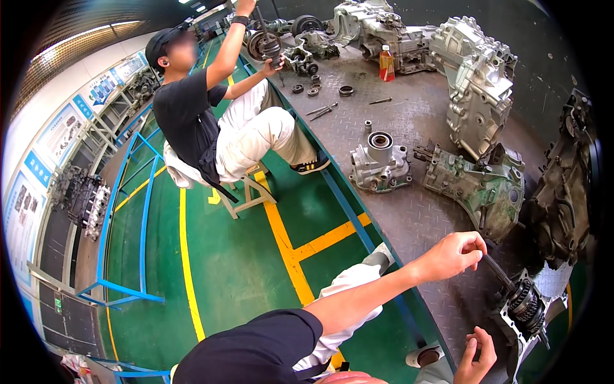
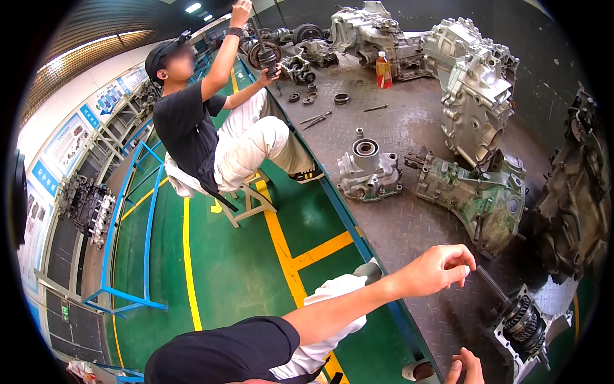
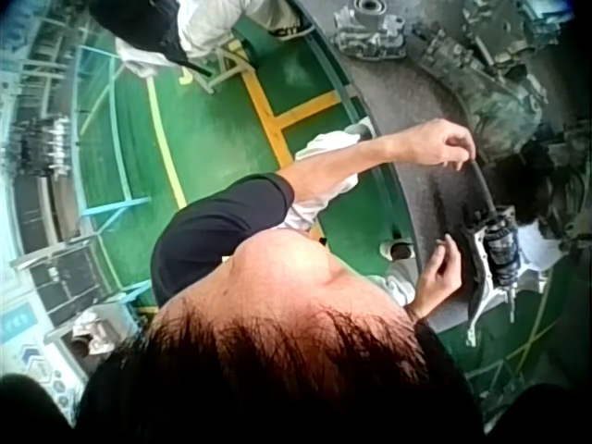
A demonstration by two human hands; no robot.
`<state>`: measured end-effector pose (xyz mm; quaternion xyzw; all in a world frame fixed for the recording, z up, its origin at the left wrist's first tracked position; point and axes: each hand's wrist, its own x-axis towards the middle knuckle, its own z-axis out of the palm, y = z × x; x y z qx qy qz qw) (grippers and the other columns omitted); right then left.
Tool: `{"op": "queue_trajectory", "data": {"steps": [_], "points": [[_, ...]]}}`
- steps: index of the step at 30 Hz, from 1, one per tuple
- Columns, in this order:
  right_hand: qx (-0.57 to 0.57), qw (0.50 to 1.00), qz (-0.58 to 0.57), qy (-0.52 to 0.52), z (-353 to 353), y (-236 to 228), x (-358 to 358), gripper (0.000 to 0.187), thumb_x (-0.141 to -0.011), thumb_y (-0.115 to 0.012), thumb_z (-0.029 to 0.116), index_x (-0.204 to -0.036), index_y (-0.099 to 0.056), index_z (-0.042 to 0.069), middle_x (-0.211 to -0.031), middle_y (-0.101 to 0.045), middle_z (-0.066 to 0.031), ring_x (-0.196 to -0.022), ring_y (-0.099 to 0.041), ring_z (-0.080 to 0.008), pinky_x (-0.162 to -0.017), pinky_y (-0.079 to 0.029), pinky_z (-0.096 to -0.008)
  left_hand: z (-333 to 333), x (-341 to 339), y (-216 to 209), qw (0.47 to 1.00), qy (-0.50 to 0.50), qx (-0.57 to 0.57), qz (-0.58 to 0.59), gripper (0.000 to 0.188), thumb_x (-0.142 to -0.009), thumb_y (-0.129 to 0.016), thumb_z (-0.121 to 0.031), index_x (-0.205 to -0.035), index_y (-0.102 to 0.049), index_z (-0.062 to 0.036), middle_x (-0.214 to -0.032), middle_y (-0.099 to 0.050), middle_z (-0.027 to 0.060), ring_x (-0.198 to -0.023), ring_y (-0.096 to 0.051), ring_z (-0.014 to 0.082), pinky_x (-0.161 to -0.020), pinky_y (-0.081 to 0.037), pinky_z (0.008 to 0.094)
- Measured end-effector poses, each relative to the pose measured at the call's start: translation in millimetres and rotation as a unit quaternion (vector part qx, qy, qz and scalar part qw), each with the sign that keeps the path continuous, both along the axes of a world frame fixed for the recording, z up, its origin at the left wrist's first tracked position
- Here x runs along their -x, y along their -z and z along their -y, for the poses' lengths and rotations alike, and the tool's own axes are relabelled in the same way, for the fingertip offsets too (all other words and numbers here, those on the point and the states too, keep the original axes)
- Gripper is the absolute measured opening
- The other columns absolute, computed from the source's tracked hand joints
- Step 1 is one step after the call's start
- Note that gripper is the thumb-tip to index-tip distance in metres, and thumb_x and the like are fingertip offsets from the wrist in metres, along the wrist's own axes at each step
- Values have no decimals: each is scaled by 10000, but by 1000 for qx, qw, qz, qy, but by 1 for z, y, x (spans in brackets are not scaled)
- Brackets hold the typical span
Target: The person disassembles a transmission shaft assembly, placing gears and bearings onto the workbench. The person then places the gear shaft assembly into a gearbox casing and turns an individual gear by hand.
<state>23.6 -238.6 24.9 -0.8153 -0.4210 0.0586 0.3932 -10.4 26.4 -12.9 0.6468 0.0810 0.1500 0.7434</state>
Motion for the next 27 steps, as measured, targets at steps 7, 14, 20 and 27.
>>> {"op": "queue_trajectory", "data": {"steps": [7, 14, 20, 27], "points": [[1, 1000, -8, 6, 1, -2, 2, 202, -965, -596, 70, -1120, -679, -31, -936, -714, -147, -814, -691, -229, -718, -544, -320, 2, 1, 0, 1000, 2, 0, -6, 163, -965, -565, -145, -1064, -600, -20, -877, -638, 24, -784, -595, 92, -638, -478, 259], [3, 1000, 15, -5, -1, -5, 3, 211, -969, -592, 84, -1125, -680, -28, -948, -714, -159, -822, -696, -252, -719, -545, -332, 2, 2, -2, 1000, 2, -3, -5, 162, -967, -564, -148, -1062, -600, -22, -882, -638, 24, -782, -594, 93, -638, -478, 257], [20, 1000, 3, 4, -1, -3, 2, 218, -968, -596, 99, -1126, -681, -24, -977, -714, -167, -843, -697, -266, -735, -546, -341, 2, 0, 0, 1000, 2, 2, -7, 157, -965, -566, -150, -1051, -601, -23, -868, -640, 20, -774, -593, 92, -641, -478, 258], [21, 1000, 16, 1, -4, -2, 2, 221, -966, -601, 108, -1125, -683, -21, -1010, -714, -176, -856, -695, -276, -744, -543, -344, 3, 1, -3, 1000, 1, -11, -8, 156, -965, -565, -151, -1040, -600, -20, -851, -640, 24, -773, -597, 95, -643, -478, 259]]}}
